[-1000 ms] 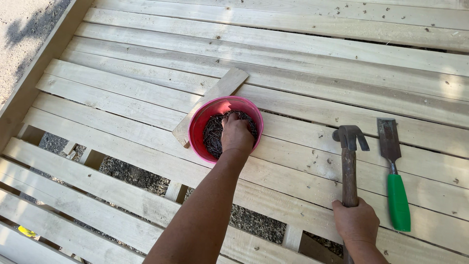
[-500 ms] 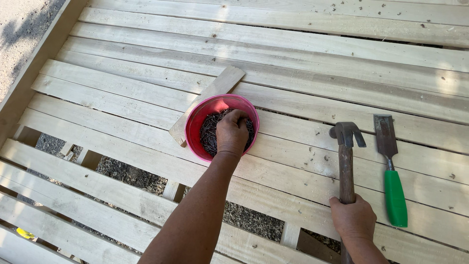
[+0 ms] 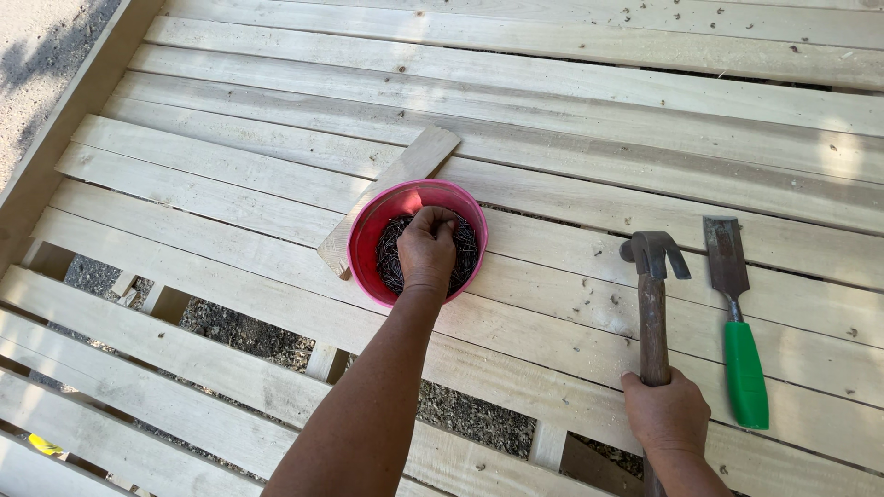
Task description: The person hammers nails into a slatted wooden frame laid on the ground. They repeatedly take nails by hand from a pink bucket, position a nail on a slat, and drive it in with a claw hammer, working across different slats.
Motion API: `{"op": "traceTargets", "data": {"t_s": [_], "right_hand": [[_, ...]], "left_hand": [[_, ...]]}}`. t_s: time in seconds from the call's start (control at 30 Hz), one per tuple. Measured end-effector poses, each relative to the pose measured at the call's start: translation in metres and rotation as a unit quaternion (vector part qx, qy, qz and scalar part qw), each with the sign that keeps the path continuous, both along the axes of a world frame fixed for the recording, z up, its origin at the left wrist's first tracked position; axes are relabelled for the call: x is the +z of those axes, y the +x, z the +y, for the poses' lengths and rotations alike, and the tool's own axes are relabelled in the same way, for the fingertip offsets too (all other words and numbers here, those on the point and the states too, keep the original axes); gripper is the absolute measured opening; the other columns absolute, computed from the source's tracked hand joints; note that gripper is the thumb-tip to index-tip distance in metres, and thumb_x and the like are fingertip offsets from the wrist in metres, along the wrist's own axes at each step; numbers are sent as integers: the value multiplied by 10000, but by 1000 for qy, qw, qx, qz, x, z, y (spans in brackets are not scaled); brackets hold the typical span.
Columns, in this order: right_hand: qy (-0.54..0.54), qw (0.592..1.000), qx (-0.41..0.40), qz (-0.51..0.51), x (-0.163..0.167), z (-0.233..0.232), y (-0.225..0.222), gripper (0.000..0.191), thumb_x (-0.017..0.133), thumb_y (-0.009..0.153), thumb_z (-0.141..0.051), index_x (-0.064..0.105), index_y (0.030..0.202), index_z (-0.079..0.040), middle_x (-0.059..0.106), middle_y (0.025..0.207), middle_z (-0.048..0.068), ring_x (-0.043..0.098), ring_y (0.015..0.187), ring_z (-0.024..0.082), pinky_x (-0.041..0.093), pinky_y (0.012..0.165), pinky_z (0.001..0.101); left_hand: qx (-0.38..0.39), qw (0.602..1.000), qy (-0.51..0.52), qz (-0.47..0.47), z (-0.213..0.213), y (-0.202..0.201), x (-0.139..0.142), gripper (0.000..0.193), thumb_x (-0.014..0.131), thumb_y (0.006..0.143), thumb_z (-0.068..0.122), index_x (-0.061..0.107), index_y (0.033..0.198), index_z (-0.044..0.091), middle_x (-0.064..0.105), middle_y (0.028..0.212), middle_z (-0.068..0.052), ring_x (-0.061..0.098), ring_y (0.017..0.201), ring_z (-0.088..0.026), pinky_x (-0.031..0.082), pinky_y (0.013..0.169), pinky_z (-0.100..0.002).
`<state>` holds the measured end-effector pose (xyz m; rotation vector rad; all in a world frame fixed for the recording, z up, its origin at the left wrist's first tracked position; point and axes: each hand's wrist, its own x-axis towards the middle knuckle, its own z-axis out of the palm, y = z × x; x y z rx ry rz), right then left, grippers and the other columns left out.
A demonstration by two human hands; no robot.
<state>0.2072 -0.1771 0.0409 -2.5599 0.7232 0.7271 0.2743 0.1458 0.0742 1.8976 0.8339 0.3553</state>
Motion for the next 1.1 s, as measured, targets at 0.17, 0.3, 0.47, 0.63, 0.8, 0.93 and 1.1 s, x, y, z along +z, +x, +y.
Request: {"op": "traceTargets", "data": {"t_s": [0.17,0.3,0.47,0.63,0.8,0.93,1.1], "right_hand": [[11,1000,-14,8,1,0,-1,320,712,928,-376,753,930,-59,724,688,111,736,649,260,619,699,444],[7,1000,-7,9,0,-1,-1,335,707,934,-383,756,930,-51,721,681,112,733,641,259,617,705,436],[3,1000,-4,6,-1,-1,-2,338,713,925,-388,763,938,-54,735,707,118,748,687,273,613,749,441],[-4,1000,-3,1,-4,-3,-2,360,732,907,-404,779,991,-58,765,780,138,759,779,300,600,823,446],[35,999,-31,1,1,-3,-5,396,760,889,-427,780,1032,-58,728,826,148,768,782,314,601,820,450],[45,999,-12,-2,12,-5,5,426,777,877,-461,791,1022,-62,723,777,136,758,750,294,584,816,424],[61,998,10,-13,15,1,37,413,764,898,-471,742,974,-65,713,666,113,717,622,242,590,669,413]], "left_hand": [[35,992,-118,-16,2,1,-2,156,613,920,-4,708,981,104,777,866,-41,712,790,-98,566,757,-257],[18,993,-116,-18,7,3,-14,192,610,940,-17,786,942,60,764,865,-51,676,763,-99,563,745,-266],[9,998,-56,-6,10,4,-25,291,580,884,-71,790,1019,78,780,896,-48,692,785,-108,572,779,-271],[-7,1000,14,-21,5,2,-19,153,684,887,10,775,1002,55,797,955,-76,735,847,-111,580,827,-284],[6,1000,-16,-13,4,-4,-8,108,771,882,130,813,978,105,808,935,-59,744,820,-142,577,820,-280],[12,991,102,-84,5,-7,0,115,815,825,109,844,935,90,703,985,-72,685,867,-172,553,789,-294],[-61,986,113,-105,0,-4,18,135,730,928,106,803,1041,109,742,988,-27,719,866,-125,588,797,-266]]}}
